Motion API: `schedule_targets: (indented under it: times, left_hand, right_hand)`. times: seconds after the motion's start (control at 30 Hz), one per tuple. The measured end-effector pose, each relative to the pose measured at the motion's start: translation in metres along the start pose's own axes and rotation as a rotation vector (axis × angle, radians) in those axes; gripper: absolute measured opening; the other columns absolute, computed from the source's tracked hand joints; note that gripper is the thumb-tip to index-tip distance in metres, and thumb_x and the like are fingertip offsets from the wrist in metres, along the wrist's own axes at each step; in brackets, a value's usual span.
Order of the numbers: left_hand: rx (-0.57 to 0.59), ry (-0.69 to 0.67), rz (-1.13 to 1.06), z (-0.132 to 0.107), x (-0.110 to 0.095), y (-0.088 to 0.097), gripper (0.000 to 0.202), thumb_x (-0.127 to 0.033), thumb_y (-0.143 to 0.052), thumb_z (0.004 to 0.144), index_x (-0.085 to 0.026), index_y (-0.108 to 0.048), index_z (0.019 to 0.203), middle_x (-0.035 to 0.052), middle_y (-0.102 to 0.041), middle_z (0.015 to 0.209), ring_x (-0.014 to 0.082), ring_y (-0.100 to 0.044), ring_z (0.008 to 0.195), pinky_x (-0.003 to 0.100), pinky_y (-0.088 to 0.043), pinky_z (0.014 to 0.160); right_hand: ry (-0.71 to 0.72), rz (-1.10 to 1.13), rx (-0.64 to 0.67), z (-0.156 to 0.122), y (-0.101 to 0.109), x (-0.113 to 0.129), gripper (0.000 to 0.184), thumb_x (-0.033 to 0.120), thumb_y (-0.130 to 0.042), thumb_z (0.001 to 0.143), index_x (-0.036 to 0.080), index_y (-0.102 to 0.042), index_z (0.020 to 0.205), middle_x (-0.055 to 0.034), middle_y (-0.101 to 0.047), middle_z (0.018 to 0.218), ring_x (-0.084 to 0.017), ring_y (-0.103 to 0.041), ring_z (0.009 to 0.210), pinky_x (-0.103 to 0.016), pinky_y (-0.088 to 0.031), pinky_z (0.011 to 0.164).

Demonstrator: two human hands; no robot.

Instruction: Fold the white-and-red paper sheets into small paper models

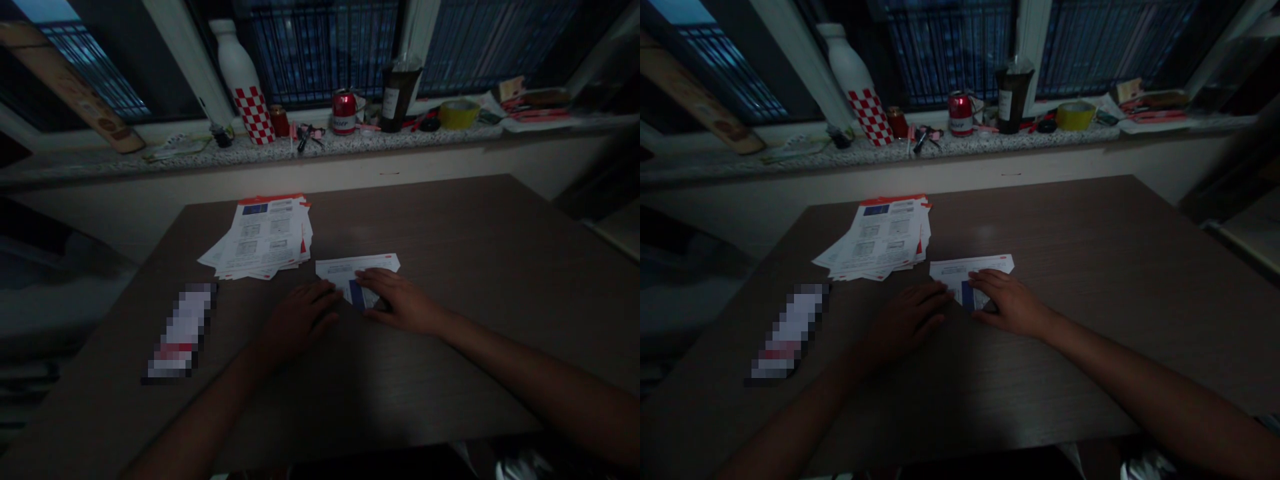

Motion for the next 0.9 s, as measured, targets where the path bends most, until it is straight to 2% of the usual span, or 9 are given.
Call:
schedule_targets:
  times: [0.17,0.4,0.6,0.77,0.9]
  left_hand:
    - [-0.006,0.041,-0.017,0.001,0.006,0.000,0.049,-0.046,-0.051,0.111,-0.023,-0.056,0.154,0.0105,-0.057,0.159,0.0303,-0.057,0.142,0.052,-0.045,0.120]
    - [0.009,0.030,-0.006,0.002,0.007,0.004,0.046,-0.046,-0.052,0.110,-0.026,-0.059,0.151,0.0066,-0.061,0.156,0.0303,-0.046,0.152,0.053,-0.036,0.125]
    - [0.027,0.065,-0.004,0.002,0.015,0.004,0.047,-0.048,-0.046,0.113,-0.028,-0.056,0.154,0.0068,-0.057,0.160,0.0284,-0.051,0.149,0.054,-0.036,0.122]
    - [0.032,0.046,0.004,0.001,0.017,0.003,0.045,-0.044,-0.042,0.115,-0.029,-0.053,0.156,0.0035,-0.058,0.160,0.0266,-0.045,0.154,0.053,-0.030,0.126]
    - [0.023,0.051,0.005,0.000,0.018,0.003,0.046,-0.045,-0.041,0.115,-0.030,-0.051,0.158,0.0030,-0.057,0.161,0.0259,-0.045,0.154,0.052,-0.033,0.123]
  right_hand:
    - [-0.010,-0.001,-0.011,0.000,0.001,0.001,0.068,0.044,-0.073,0.098,0.025,-0.050,0.160,-0.0139,-0.056,0.161,-0.034,-0.052,0.149,-0.057,-0.045,0.122]
    - [-0.008,0.009,-0.017,0.000,0.001,0.000,0.069,0.044,-0.074,0.097,0.026,-0.050,0.160,-0.0131,-0.056,0.161,-0.034,-0.052,0.149,-0.057,-0.046,0.122]
    - [-0.018,0.030,-0.015,0.000,0.002,0.000,0.069,0.044,-0.075,0.096,0.027,-0.052,0.159,-0.0134,-0.057,0.160,-0.034,-0.051,0.149,-0.057,-0.045,0.122]
    - [-0.013,0.032,-0.014,0.000,0.002,0.000,0.070,0.043,-0.074,0.097,0.027,-0.050,0.161,-0.0136,-0.056,0.161,-0.034,-0.052,0.149,-0.058,-0.045,0.122]
    - [-0.005,0.030,-0.018,0.000,0.002,0.001,0.069,0.044,-0.073,0.098,0.027,-0.050,0.160,-0.0136,-0.057,0.159,-0.034,-0.052,0.149,-0.058,-0.046,0.121]
Point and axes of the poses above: each hand's wrist, its own z-axis towards the middle knuckle, its own y-axis out of the back of the hand, x = y × z, the point moved 8 cm from there along z, towards the middle knuckle
